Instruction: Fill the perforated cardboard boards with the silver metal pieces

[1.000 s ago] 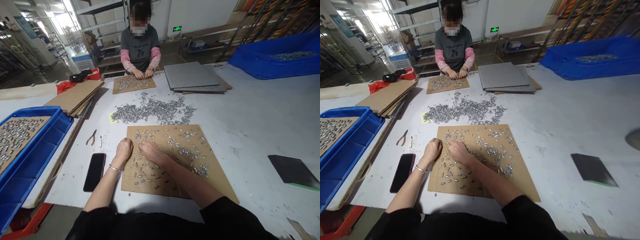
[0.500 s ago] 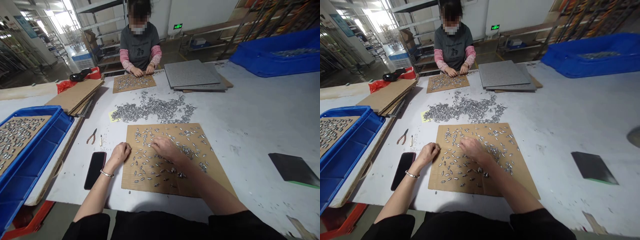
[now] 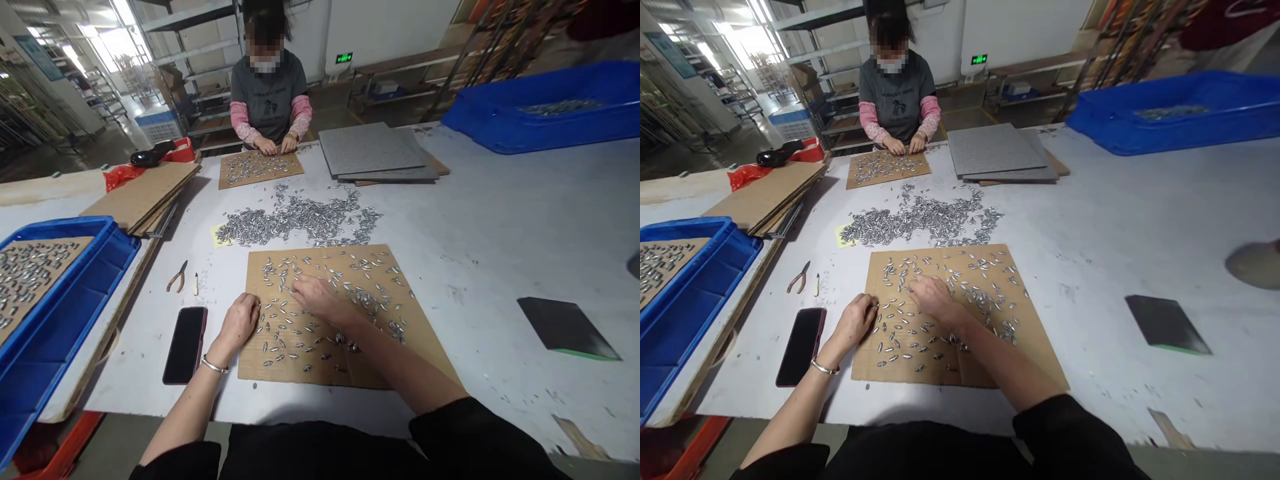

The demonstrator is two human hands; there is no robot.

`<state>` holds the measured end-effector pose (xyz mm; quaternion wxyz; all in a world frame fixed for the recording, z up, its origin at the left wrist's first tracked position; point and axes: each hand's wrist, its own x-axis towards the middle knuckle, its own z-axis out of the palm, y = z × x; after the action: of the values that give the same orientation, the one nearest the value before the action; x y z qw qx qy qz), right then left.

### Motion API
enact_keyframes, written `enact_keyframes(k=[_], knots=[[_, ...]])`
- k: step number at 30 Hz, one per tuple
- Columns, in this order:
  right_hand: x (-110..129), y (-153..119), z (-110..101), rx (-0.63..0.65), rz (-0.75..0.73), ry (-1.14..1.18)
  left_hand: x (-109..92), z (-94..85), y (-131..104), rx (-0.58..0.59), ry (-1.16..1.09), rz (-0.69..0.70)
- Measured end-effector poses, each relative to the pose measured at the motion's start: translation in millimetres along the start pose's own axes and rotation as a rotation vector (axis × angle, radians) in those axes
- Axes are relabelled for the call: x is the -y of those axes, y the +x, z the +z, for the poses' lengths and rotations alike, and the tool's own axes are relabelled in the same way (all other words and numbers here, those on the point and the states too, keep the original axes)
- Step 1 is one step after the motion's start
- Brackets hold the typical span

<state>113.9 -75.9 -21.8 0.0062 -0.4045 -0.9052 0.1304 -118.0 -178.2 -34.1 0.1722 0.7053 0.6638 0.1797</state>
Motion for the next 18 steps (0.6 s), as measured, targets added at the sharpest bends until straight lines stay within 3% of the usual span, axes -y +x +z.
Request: enact_keyframes(k=[6, 13, 18], knots=[[7, 5, 7, -0.010, 0.021, -0.072, 6, -6.4, -8, -0.133, -0.149, -0.106], [2, -11, 4, 0.113, -0.041, 0.048, 10, 1.1, -6, -0.158, -0.190, -0.149], [-6, -6, -5, 0.106, -0.012, 0.113, 10, -2.6, 1, -0.117, -0.149, -0.152]])
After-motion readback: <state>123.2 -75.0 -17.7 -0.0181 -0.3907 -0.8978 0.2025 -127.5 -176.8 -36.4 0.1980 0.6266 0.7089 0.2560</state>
